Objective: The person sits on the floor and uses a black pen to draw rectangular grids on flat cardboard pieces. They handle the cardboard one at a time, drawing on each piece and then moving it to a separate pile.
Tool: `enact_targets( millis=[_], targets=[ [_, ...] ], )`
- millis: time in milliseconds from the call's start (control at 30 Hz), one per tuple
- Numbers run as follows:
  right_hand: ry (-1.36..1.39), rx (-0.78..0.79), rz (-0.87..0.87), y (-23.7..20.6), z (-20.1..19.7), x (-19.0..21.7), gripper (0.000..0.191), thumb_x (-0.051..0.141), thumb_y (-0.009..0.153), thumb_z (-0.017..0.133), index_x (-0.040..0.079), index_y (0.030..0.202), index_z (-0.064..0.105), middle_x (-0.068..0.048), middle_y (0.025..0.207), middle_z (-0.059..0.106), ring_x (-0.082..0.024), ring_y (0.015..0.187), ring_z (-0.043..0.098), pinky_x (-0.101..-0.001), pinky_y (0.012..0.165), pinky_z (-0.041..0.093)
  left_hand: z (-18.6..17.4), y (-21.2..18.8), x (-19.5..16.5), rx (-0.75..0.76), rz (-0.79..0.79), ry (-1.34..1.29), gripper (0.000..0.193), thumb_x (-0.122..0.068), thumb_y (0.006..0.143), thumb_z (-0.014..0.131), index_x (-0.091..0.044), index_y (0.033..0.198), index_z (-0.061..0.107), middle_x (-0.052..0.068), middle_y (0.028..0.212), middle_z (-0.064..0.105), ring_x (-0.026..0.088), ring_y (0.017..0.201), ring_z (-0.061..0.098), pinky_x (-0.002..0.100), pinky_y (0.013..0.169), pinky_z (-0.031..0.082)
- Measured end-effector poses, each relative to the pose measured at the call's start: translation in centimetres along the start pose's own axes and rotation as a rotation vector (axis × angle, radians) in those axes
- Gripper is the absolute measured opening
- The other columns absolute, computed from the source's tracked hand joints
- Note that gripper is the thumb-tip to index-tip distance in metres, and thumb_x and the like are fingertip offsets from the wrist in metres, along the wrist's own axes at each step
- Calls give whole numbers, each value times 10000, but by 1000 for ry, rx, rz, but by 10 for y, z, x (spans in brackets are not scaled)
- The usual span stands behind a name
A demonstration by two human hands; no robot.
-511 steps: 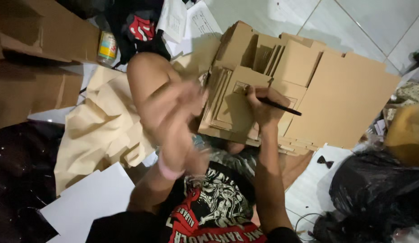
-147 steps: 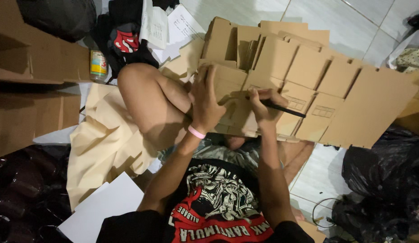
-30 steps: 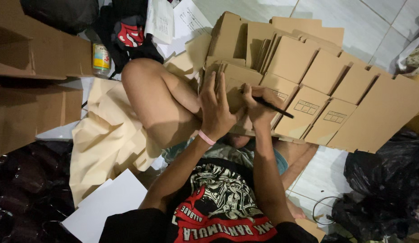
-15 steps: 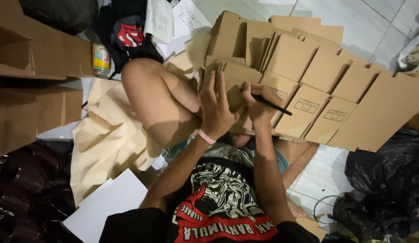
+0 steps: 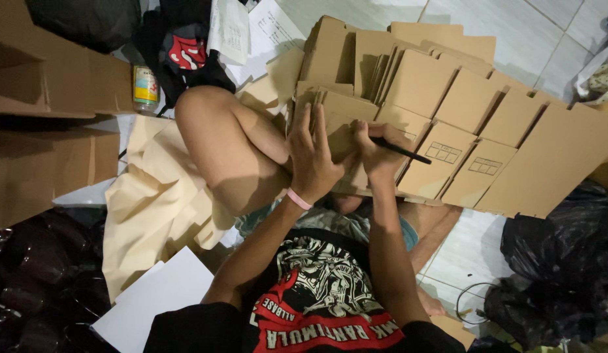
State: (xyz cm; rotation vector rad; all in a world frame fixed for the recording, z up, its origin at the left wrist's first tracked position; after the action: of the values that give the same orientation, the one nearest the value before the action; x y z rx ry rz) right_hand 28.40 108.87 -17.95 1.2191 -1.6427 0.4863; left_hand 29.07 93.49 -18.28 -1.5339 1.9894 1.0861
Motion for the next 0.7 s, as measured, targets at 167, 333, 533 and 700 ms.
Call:
enact_targets(
  millis=[167,333,533,700],
  targets=[
    [8,2,-105,1,2,7,189,-9,908,818,-37,766,696,-156,825,763,-173,739,740,-279,703,588,3,-1,1,49,-43,16,1155,-378,790,904,22,1620,207,293,1609,263,473,1494,296,586,1213,266],
    [38,2,-102,1,-1,8,185,-9,911,816,-39,774,695,-157,834,765,-178,756,738,-289,732,591,4,-1,0,26,-26,1,1163,-384,792,911,20,1618,199,291,1604,255,473,1494,292,588,1213,273],
    [47,1,-36,-2,-4,1,138,1,909,824,-46,819,730,-146,830,768,-178,733,718,-288,723,579,4,-1,0,23,-27,-23,1157,-394,805,912,20,1617,201,300,1605,256,481,1500,281,587,1229,269],
    [-4,-4,-137,-1,1,-1,179,6,913,816,-33,778,706,-148,854,772,-184,766,753,-301,740,597,5,-1,0,32,-40,-1,1152,-386,787,908,20,1609,211,300,1602,262,482,1487,292,586,1215,267]
  ],
)
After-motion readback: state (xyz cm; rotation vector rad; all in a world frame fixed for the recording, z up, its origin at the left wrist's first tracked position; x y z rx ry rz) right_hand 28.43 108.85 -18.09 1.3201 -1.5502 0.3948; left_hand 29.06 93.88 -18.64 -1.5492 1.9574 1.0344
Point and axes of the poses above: each hand's wrist, its own y-axis towards the middle knuckle, its own z-axis out of the palm, x = y × z, the point moved 3 cm from there along y, towards the middle knuckle
